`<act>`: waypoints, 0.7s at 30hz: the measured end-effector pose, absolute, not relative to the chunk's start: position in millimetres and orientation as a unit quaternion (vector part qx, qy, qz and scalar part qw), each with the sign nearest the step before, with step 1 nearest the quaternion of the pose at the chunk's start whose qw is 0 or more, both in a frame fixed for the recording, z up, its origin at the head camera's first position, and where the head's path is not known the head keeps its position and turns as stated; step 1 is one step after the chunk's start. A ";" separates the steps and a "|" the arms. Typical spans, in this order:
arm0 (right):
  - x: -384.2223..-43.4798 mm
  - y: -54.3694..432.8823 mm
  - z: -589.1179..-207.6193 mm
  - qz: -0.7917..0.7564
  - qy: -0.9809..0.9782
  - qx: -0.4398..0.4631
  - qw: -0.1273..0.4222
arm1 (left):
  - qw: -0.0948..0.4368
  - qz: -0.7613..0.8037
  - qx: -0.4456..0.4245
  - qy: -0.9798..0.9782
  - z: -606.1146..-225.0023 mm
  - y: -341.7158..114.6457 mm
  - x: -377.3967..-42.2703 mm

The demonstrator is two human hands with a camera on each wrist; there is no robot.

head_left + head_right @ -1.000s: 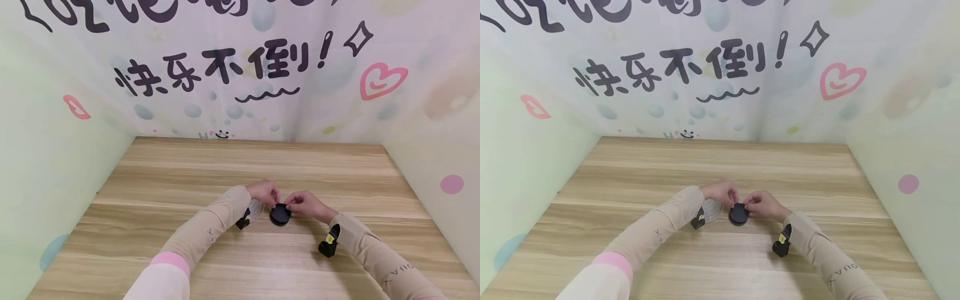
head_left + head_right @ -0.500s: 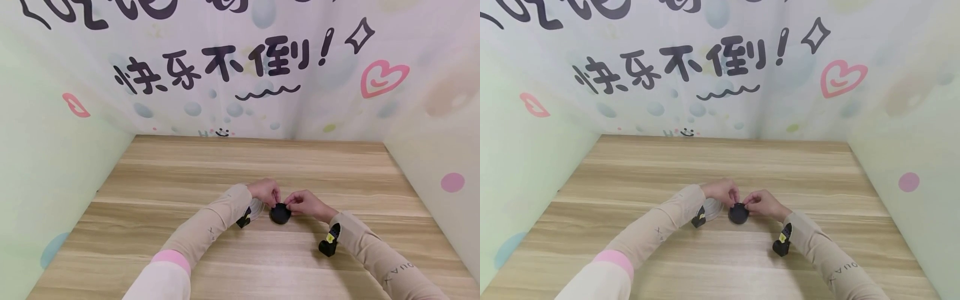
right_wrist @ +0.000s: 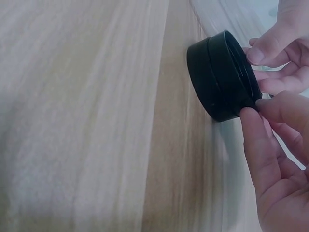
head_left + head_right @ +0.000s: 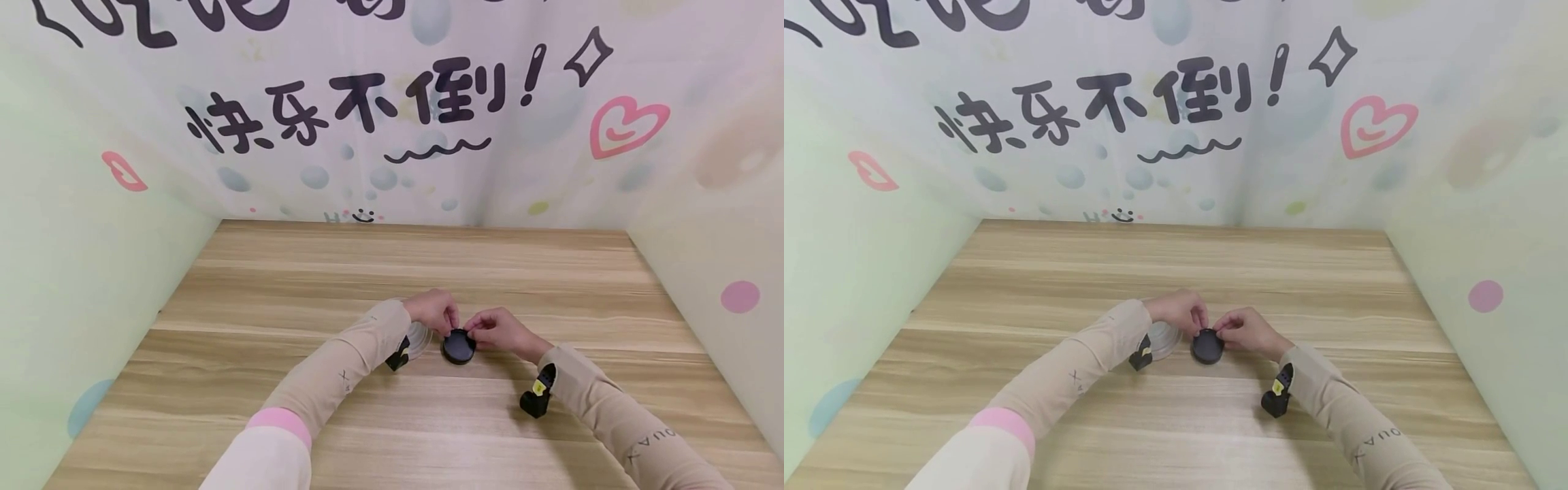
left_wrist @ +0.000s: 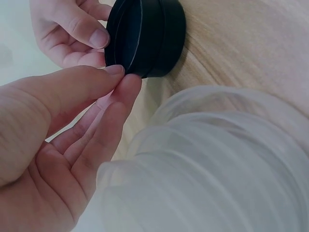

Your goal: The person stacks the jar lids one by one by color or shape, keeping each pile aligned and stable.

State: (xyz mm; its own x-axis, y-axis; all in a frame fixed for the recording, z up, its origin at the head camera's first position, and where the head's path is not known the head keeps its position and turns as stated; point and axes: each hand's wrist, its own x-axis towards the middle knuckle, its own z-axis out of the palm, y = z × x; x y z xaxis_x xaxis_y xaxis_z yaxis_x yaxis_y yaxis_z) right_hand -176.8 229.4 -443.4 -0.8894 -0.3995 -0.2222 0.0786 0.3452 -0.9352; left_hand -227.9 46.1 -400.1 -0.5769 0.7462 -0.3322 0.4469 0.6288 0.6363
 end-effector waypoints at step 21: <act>-176.2 230.8 -440.5 -0.554 0.800 -0.094 0.209 | 0.305 0.276 0.362 0.837 -401.7 38.4 -235.1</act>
